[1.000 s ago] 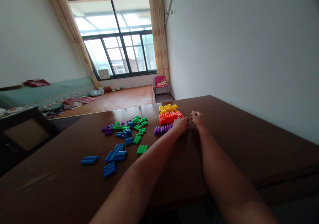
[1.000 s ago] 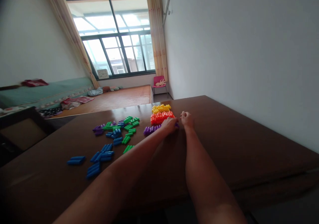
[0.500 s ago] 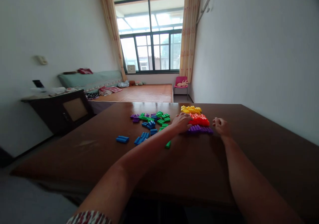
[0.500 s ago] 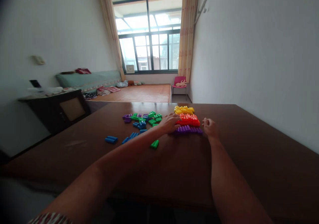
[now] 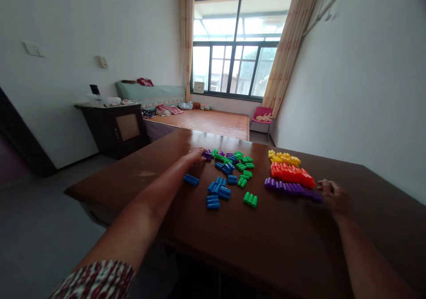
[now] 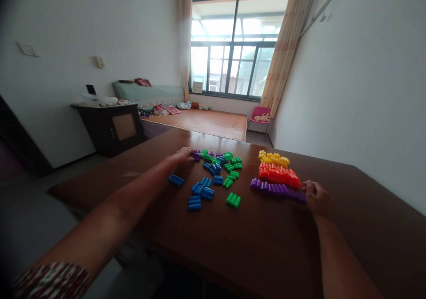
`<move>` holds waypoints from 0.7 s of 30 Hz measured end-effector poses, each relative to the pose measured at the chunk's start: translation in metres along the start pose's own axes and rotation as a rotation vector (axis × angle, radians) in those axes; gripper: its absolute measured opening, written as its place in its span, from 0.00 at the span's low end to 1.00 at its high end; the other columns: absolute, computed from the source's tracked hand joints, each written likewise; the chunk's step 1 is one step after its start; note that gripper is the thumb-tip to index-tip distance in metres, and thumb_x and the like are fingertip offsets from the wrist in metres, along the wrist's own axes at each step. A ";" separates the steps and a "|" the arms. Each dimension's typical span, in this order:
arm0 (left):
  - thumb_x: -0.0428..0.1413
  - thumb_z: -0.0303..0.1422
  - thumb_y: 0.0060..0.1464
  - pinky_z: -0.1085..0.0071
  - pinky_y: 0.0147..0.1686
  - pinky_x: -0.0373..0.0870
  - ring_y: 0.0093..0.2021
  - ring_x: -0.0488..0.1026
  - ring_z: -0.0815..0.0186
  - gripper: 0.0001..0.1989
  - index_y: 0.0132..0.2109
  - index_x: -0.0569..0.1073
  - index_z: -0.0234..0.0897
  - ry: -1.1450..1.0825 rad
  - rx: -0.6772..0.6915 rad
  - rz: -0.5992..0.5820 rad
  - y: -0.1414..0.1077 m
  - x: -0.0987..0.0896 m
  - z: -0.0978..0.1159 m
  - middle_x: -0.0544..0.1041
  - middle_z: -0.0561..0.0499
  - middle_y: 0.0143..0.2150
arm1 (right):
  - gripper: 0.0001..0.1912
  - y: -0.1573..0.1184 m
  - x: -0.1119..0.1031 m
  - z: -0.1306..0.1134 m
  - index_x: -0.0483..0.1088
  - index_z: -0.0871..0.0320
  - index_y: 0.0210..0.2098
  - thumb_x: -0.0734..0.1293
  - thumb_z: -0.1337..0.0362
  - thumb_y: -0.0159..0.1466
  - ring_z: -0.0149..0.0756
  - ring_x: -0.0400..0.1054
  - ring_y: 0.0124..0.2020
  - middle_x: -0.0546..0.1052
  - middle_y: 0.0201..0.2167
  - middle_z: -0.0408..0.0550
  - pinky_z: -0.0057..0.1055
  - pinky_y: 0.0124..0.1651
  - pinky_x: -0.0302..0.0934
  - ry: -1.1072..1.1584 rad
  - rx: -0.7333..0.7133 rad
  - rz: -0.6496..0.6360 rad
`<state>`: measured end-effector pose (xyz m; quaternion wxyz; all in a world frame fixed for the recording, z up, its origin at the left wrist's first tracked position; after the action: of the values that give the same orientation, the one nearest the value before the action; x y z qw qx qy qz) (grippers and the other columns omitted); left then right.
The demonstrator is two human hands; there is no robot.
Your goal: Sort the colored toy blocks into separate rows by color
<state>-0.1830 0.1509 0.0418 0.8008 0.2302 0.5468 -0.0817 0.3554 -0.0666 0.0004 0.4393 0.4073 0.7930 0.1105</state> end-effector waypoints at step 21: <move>0.57 0.34 0.52 0.65 0.57 0.63 0.55 0.69 0.59 0.19 0.52 0.74 0.42 -0.158 0.086 0.057 -0.018 0.027 -0.058 0.75 0.49 0.53 | 0.14 -0.027 0.227 -0.356 0.74 0.55 0.45 0.62 0.60 0.63 0.45 0.63 0.55 0.77 0.47 0.53 0.40 0.58 0.56 -0.082 -0.653 -0.593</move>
<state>-0.2279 0.1649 -0.0055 0.8327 0.2728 0.4712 -0.1005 -0.0033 0.1497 0.0583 0.5887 0.0062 0.7811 0.2081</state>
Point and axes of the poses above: each hand's wrist, its own y-axis towards the middle knuckle, its own x-axis out of the palm, z = x × y, the point moved 8 cm from there along y, towards the middle knuckle
